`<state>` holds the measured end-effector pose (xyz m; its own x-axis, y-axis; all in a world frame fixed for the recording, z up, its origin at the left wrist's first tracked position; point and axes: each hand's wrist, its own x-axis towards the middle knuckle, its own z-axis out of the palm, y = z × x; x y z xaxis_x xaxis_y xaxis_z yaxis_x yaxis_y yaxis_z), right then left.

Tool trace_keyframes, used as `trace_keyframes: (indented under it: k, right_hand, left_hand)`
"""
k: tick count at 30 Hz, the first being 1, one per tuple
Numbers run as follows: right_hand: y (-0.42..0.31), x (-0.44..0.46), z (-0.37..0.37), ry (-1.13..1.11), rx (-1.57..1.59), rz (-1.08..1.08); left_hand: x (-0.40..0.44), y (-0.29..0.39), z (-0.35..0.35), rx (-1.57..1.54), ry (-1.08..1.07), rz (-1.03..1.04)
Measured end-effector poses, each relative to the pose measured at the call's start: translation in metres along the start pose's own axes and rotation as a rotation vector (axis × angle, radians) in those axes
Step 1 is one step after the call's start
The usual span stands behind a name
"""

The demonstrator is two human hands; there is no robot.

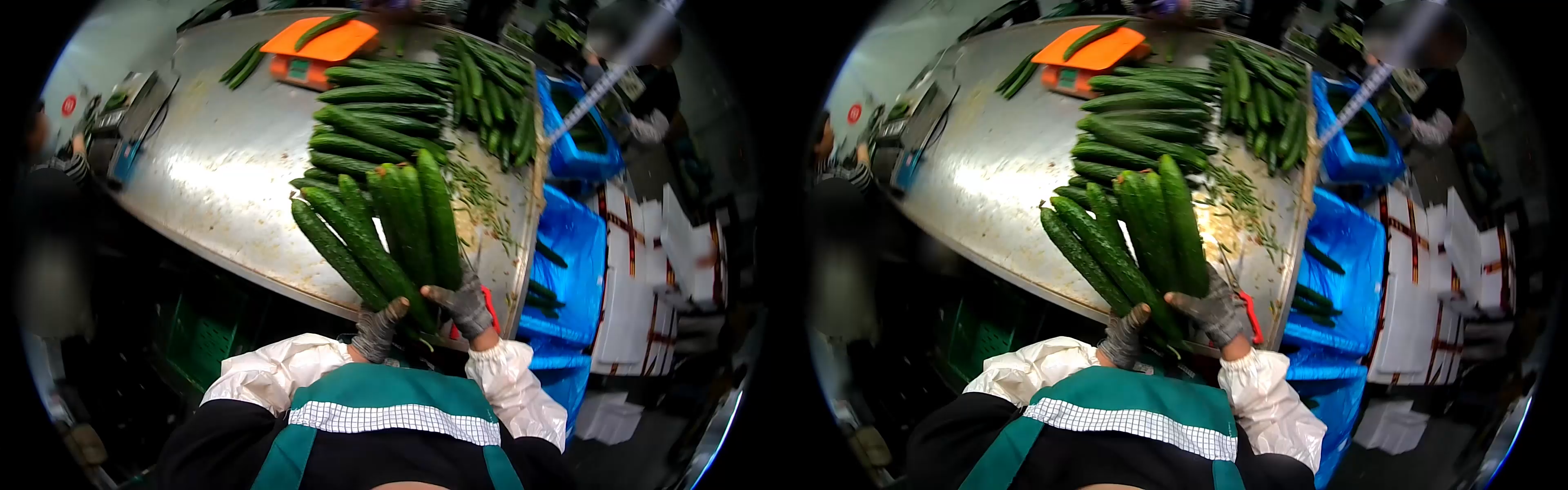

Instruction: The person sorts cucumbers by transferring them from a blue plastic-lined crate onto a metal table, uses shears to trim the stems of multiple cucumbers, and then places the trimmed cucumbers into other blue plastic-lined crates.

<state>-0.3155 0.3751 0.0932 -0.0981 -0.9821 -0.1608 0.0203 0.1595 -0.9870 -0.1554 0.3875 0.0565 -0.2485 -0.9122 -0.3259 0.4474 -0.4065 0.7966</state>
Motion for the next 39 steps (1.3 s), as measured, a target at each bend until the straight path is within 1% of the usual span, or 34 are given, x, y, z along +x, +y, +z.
trace_keyframes:
  k: [1, 2, 3, 5, 7, 8, 10, 11, 12, 13, 14, 15, 17, 18, 19, 20, 21, 22, 24, 25, 27, 28, 29, 30, 31, 33, 34, 35, 36, 37, 38, 39]
  right_hand:
    - [0.003, 0.017, 0.012, -0.037, -0.027, -0.001]
    - [0.003, 0.036, 0.03, -0.131, -0.013, 0.051]
    - [0.001, 0.05, 0.046, -0.226, 0.002, 0.109]
    - [0.002, 0.073, 0.071, -0.301, -0.067, 0.127]
    - [0.014, 0.104, 0.077, -0.428, -0.265, 0.243]
    - [0.013, 0.113, 0.083, -0.447, -0.404, 0.209]
    - [0.01, 0.126, 0.093, -0.491, -0.503, 0.239]
    - [0.009, 0.131, 0.097, -0.487, -0.563, 0.268]
    - [0.017, 0.136, 0.093, -0.499, -0.576, 0.253]
    - [0.015, 0.14, 0.091, -0.524, -0.585, 0.285]
    - [0.017, 0.144, 0.089, -0.495, -0.73, 0.273]
    - [0.017, 0.149, 0.087, -0.503, -0.739, 0.288]
    - [0.015, 0.158, 0.085, -0.526, -0.763, 0.317]
    - [0.018, 0.163, 0.083, -0.531, -0.875, 0.26]
    - [0.02, 0.167, 0.082, -0.533, -0.982, 0.201]
    - [0.0, 0.16, 0.094, -0.582, -1.098, 0.099]
    - [-0.001, 0.163, 0.095, -0.588, -1.107, 0.11]
    - [0.0, 0.165, 0.095, -0.594, -1.086, 0.124]
    - [-0.001, 0.166, 0.098, -0.616, -1.069, 0.146]
    - [-0.003, 0.164, 0.1, -0.587, -1.049, 0.12]
    - [-0.008, 0.154, 0.102, -0.563, -1.033, 0.113]
    - [-0.008, 0.153, 0.102, -0.537, -1.005, 0.096]
    - [-0.007, 0.153, 0.101, -0.511, -0.975, 0.081]
    - [-0.002, 0.153, 0.097, -0.495, -0.959, 0.138]
    - [0.001, 0.151, 0.095, -0.501, -0.96, 0.146]
    - [0.005, 0.151, 0.094, -0.454, -0.985, 0.057]
    - [0.001, 0.146, 0.097, -0.424, -0.998, 0.114]
    - [-0.001, 0.146, 0.101, -0.428, -0.998, 0.117]
    - [-0.004, 0.146, 0.105, -0.422, -1.024, 0.049]
    - [-0.007, 0.147, 0.109, -0.415, -1.05, -0.021]
    - [-0.01, 0.148, 0.113, -0.417, -1.049, -0.02]
    - [-0.013, 0.149, 0.117, -0.396, -1.038, -0.015]
  left_hand:
    - [0.006, -0.006, -0.018, -0.052, 0.081, -0.035]
    - [0.014, -0.008, -0.038, -0.108, 0.157, -0.069]
    - [0.019, -0.011, -0.052, -0.143, 0.18, -0.048]
    - [0.034, -0.023, -0.073, -0.529, 0.323, -0.042]
    - [0.046, -0.035, -0.08, -0.776, 0.294, -0.04]
    - [0.047, -0.009, -0.072, -0.542, 0.39, -0.136]
    - [0.046, 0.03, -0.06, -0.383, 0.531, -0.268]
    - [0.048, 0.036, -0.059, -0.419, 0.549, -0.261]
    - [0.05, 0.039, -0.058, -0.422, 0.532, -0.214]
    - [0.048, 0.051, -0.055, -0.412, 0.528, -0.194]
    - [0.05, 0.053, -0.057, -0.423, 0.524, -0.179]
    - [0.051, 0.055, -0.06, -0.435, 0.52, -0.164]
    - [0.059, 0.064, -0.072, -0.244, 0.421, -0.555]
    - [0.061, 0.064, -0.077, -0.143, 0.356, -0.747]
    - [0.064, 0.056, -0.084, -0.158, 0.36, -0.756]
    - [0.063, 0.05, -0.091, -0.145, 0.208, -0.841]
    - [0.066, 0.042, -0.097, -0.135, 0.05, -0.91]
    - [0.066, 0.051, -0.1, -0.146, 0.047, -0.918]
    - [0.068, 0.083, -0.11, -0.124, -0.137, -0.891]
    - [0.073, 0.082, -0.118, -0.138, -0.132, -0.893]
    - [0.073, 0.078, -0.13, 0.195, -0.328, -0.957]
    - [0.073, 0.075, -0.135, 0.245, -0.331, -0.869]
    - [0.074, 0.066, -0.144, 0.236, -0.331, -0.874]
    - [0.074, 0.051, -0.155, 0.394, -0.382, -0.771]
    - [0.076, 0.072, -0.159, 0.563, -0.466, -0.704]
    - [0.078, 0.112, -0.165, 0.91, -0.612, -0.545]
    - [0.076, 0.11, -0.17, 0.838, -0.575, -0.679]
    - [0.08, 0.122, -0.172, 0.764, -0.53, -0.806]
    - [0.08, 0.143, -0.175, 0.996, -0.526, -0.711]
    - [0.081, 0.148, -0.183, 1.158, -0.516, -0.634]
    - [0.083, 0.161, -0.19, 1.319, -0.503, -0.552]
    - [0.096, 0.182, -0.197, 1.148, -0.469, -0.849]
